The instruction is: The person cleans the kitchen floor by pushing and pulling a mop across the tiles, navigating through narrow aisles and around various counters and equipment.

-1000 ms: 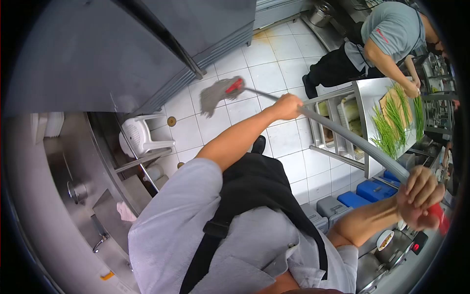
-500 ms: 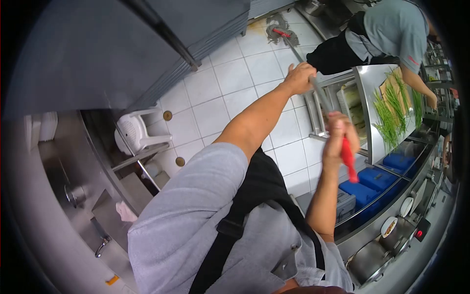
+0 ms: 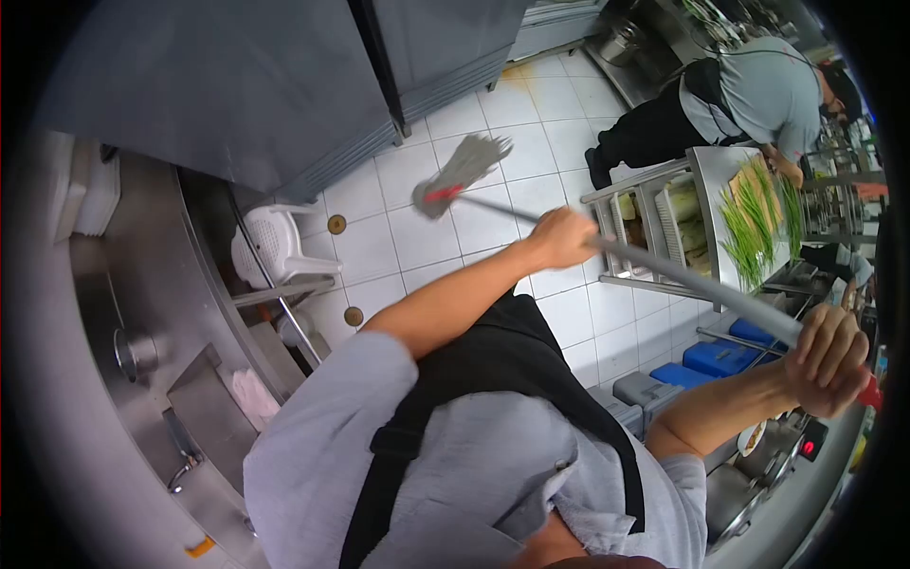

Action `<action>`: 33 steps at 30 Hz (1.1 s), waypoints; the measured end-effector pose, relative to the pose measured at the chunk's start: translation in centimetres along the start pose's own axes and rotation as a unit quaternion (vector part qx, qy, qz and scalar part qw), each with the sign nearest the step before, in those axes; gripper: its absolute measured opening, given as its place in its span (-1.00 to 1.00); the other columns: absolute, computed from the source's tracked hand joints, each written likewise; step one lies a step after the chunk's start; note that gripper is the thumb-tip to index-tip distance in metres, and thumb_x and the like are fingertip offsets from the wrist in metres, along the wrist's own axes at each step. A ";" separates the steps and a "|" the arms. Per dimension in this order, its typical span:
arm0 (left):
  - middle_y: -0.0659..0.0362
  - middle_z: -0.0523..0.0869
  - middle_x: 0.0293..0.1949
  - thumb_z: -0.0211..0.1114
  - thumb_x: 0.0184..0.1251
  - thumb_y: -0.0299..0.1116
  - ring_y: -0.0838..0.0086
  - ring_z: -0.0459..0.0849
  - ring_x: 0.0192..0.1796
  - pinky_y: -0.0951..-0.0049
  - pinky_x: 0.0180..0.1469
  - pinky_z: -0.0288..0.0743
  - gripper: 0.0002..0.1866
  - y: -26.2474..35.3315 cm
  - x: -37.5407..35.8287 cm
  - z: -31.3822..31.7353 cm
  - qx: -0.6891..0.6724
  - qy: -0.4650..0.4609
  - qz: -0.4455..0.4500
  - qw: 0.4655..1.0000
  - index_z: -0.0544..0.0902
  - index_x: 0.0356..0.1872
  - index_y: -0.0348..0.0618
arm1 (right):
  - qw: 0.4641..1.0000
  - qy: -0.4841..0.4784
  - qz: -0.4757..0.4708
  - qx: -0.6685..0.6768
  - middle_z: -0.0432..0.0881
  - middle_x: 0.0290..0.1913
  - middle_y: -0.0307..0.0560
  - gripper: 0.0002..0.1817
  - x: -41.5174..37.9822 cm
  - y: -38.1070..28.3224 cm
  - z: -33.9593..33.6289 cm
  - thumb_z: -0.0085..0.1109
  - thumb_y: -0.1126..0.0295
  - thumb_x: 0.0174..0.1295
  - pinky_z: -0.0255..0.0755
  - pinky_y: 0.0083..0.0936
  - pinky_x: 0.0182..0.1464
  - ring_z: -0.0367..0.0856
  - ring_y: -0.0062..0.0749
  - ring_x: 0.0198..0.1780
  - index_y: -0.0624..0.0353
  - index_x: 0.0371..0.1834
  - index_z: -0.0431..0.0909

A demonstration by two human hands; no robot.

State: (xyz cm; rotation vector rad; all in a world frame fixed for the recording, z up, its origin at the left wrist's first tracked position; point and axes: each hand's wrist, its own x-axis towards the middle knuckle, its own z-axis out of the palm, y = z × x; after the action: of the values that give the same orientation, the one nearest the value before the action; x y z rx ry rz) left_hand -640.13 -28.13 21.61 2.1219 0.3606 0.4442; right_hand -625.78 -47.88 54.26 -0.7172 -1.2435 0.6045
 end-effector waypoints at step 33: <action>0.01 0.38 0.41 0.33 0.18 -0.39 0.01 0.32 0.42 -0.25 0.20 0.38 -0.79 -15.7 26.3 15.7 0.031 -0.024 0.016 0.999 0.56 -0.17 0.10 | 0.859 0.277 0.107 -0.417 0.56 -0.47 -0.08 -0.79 -9.7 29.1 -8.6 0.17 0.61 0.27 0.45 -0.18 0.19 0.55 -0.40 -0.37 0.32 -0.53 0.44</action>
State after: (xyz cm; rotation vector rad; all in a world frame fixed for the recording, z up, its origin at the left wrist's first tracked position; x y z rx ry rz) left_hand -611.11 -20.15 4.96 2.1980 0.3181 0.4045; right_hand -620.32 -37.78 24.55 -1.6447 -0.8411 -0.0306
